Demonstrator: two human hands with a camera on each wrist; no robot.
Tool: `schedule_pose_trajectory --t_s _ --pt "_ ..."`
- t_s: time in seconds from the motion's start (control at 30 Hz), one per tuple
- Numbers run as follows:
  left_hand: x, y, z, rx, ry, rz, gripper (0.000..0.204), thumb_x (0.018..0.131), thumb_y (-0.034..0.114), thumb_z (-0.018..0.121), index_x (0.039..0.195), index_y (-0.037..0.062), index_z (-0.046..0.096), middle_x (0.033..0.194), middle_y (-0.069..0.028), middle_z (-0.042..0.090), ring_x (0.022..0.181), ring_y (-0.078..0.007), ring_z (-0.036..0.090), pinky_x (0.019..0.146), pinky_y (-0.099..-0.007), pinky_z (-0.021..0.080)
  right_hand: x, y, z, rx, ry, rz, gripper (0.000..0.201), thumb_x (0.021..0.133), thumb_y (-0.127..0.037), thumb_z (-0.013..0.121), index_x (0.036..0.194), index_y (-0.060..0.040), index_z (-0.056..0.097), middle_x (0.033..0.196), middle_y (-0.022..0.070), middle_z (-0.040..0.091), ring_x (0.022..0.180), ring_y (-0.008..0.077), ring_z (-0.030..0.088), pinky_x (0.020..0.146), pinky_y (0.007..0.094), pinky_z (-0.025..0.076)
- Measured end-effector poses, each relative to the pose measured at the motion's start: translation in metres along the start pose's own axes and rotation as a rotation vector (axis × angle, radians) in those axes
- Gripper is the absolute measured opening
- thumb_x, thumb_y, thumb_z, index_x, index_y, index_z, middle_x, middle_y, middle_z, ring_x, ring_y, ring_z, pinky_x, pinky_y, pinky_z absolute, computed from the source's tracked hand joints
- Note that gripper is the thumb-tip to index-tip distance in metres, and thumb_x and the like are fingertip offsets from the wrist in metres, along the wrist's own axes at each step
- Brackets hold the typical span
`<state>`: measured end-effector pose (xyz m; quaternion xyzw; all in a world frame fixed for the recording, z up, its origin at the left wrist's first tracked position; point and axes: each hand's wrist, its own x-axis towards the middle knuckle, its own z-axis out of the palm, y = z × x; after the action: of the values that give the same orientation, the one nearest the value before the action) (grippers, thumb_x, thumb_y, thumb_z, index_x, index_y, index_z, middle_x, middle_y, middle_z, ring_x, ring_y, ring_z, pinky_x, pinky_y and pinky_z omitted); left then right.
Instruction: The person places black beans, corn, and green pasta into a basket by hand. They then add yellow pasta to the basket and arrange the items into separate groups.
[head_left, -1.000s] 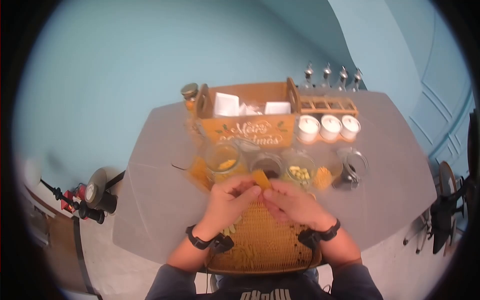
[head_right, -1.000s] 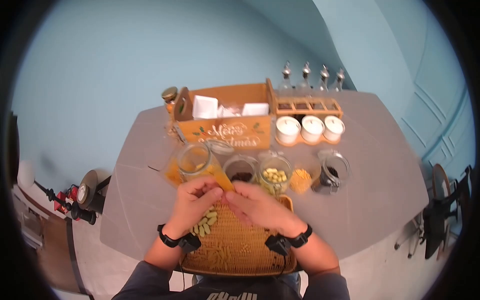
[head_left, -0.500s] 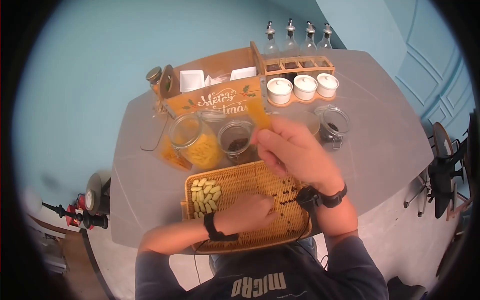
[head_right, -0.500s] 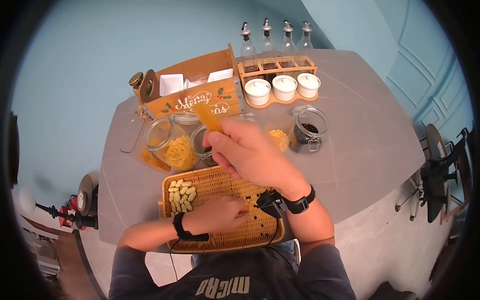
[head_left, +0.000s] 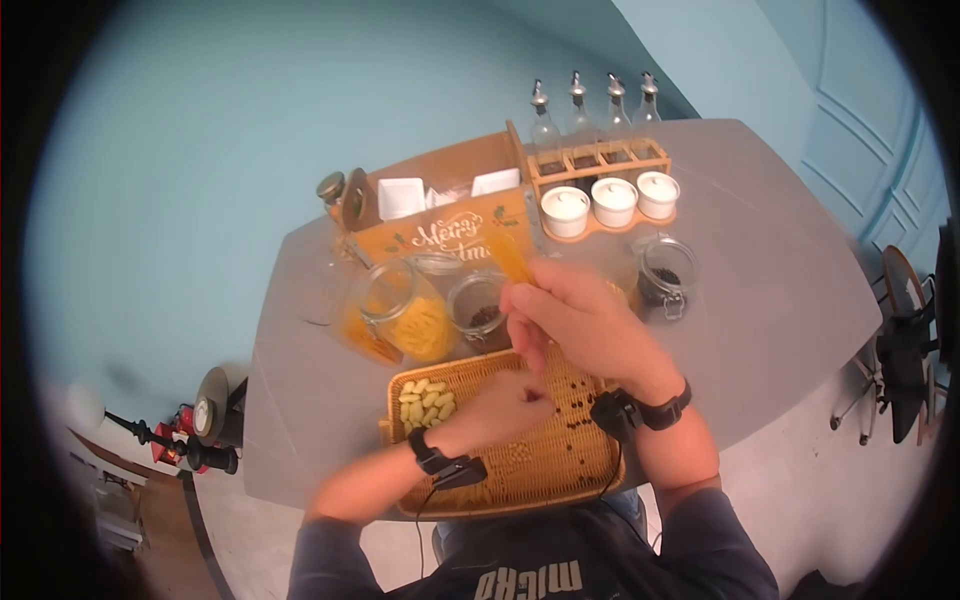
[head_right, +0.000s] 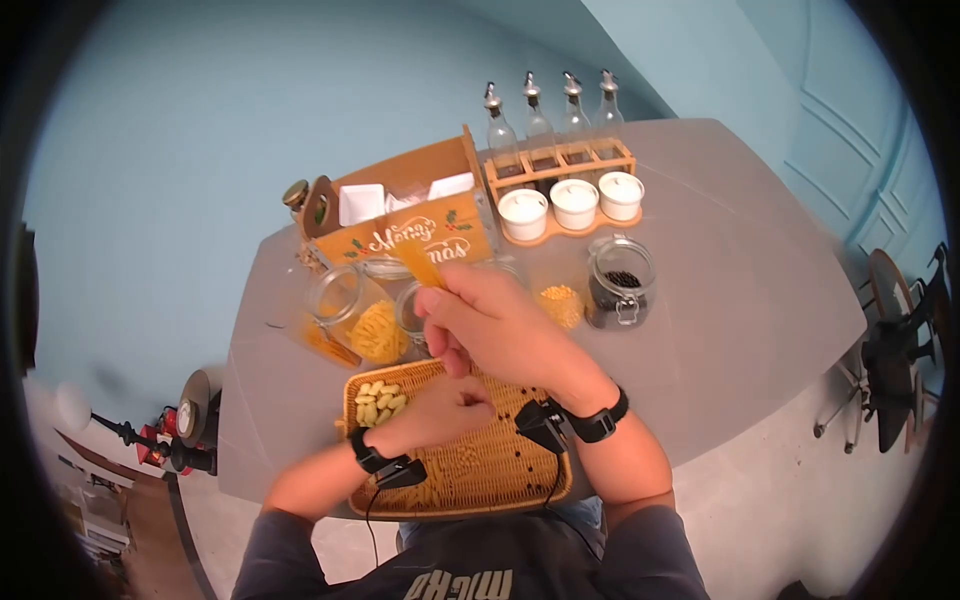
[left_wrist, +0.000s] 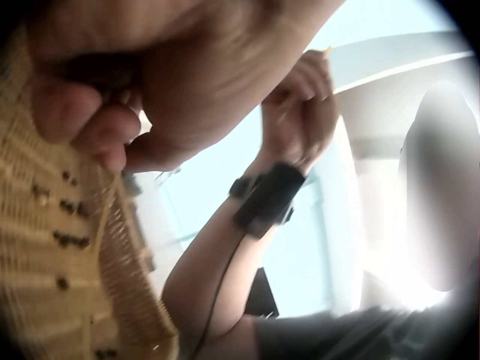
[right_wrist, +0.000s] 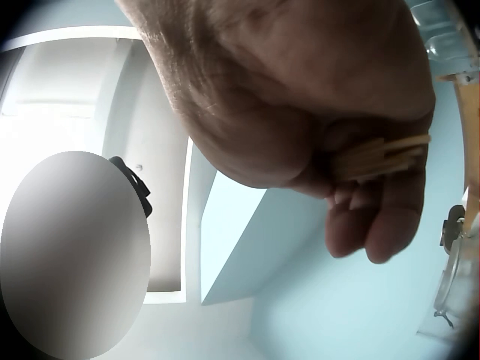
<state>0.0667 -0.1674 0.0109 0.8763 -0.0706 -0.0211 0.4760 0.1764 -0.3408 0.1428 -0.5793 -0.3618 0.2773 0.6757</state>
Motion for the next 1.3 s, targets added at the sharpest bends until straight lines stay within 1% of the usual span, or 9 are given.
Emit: schedule_pose_trajectory --t_s 0.1,0.23,0.33,0.53,0.63,0.73,0.83,1.03,1.3 --pt "-0.010 0.045 -0.056 -0.351 0.197 -0.299 0.015 0.104 0.015 0.078 0.102 0.0002 0.078 0.076 -0.0029 0.073 0.060 -0.0085 0.064 0.053 -0.0290 0.048 0.011 0.018 0.000 -0.057 0.056 -0.024 0.027 0.119 -0.022 0.056 0.106 0.0003 0.066 0.086 0.0050 0.072 0.072 0.0122 0.070 0.065 0.0290 0.057" --pt "-0.019 0.053 -0.091 -0.503 0.540 -0.036 0.005 0.107 0.004 0.074 0.107 -0.0004 0.077 0.079 -0.0009 0.071 0.057 -0.0050 0.056 0.051 -0.0223 0.042 0.023 0.040 0.007 -0.212 0.001 -0.021 0.028 0.121 -0.022 0.054 0.109 0.0006 0.066 0.091 0.0061 0.074 0.082 0.0145 0.074 0.074 0.0313 0.061" --pt "-0.018 0.051 -0.095 -0.493 0.654 -0.003 0.006 0.109 0.006 0.074 0.108 0.0011 0.077 0.078 0.0027 0.070 0.060 -0.0022 0.057 0.051 -0.0210 0.041 0.026 0.047 0.019 -0.048 -0.139 0.063 0.027 0.121 -0.022 0.053 0.113 0.0006 0.066 0.094 0.0063 0.076 0.084 0.0149 0.075 0.075 0.0313 0.060" --pt "-0.015 0.035 -0.084 -0.574 0.650 0.049 0.007 0.108 0.001 0.073 0.114 -0.0002 0.077 0.086 -0.0008 0.072 0.062 -0.0029 0.056 0.052 -0.0202 0.042 0.031 0.058 0.026 -0.109 -0.241 0.144 0.028 0.122 -0.024 0.052 0.115 -0.0005 0.065 0.087 0.0022 0.068 0.075 0.0128 0.068 0.070 0.0299 0.055" --pt "-0.020 0.025 -0.089 -0.479 0.647 0.044 0.039 0.103 -0.007 0.072 0.141 -0.0003 0.068 0.119 -0.0097 0.076 0.081 -0.0063 0.063 0.068 -0.0241 0.054 0.033 0.067 0.021 -0.107 -0.241 0.160 0.028 0.122 -0.025 0.053 0.114 -0.0009 0.064 0.083 0.0006 0.061 0.071 0.0121 0.060 0.066 0.0307 0.051" --pt "-0.023 0.029 -0.088 -0.157 0.599 0.267 0.077 0.095 -0.012 0.070 0.167 0.0023 0.046 0.155 -0.0174 0.064 0.118 -0.0174 0.070 0.100 -0.0350 0.060 0.032 0.063 0.025 -0.231 -0.262 0.189 0.030 0.122 -0.027 0.053 0.113 -0.0011 0.063 0.081 0.0012 0.059 0.070 0.0121 0.057 0.064 0.0315 0.048" --pt "-0.030 0.034 -0.093 0.047 0.313 0.278 0.096 0.089 -0.012 0.069 0.176 0.0037 0.032 0.169 -0.0207 0.053 0.149 -0.0286 0.060 0.124 -0.0440 0.047 0.031 0.056 0.030 -0.305 -0.307 0.255 0.030 0.122 -0.031 0.053 0.109 -0.0061 0.065 0.083 -0.0035 0.056 0.076 0.0078 0.054 0.067 0.0266 0.046" --pt "-0.036 0.041 -0.100 0.180 0.311 0.265 0.098 0.088 -0.011 0.068 0.177 0.0040 0.030 0.171 -0.0197 0.052 0.156 -0.0323 0.056 0.127 -0.0442 0.045 0.032 0.057 0.030 -0.207 -0.393 0.246 0.038 0.124 -0.033 0.048 0.101 -0.0038 0.058 0.073 0.0011 0.056 0.064 0.0117 0.056 0.061 0.0315 0.046" --pt "-0.032 0.036 -0.094 -0.130 0.314 0.271 0.091 0.092 -0.010 0.068 0.175 0.0038 0.035 0.174 -0.0192 0.048 0.159 -0.0333 0.051 0.130 -0.0458 0.043 0.031 0.053 0.026 -0.105 -0.388 0.333 0.036 0.123 -0.033 0.050 0.103 -0.0043 0.057 0.076 -0.0006 0.054 0.066 0.0096 0.052 0.060 0.0305 0.044"
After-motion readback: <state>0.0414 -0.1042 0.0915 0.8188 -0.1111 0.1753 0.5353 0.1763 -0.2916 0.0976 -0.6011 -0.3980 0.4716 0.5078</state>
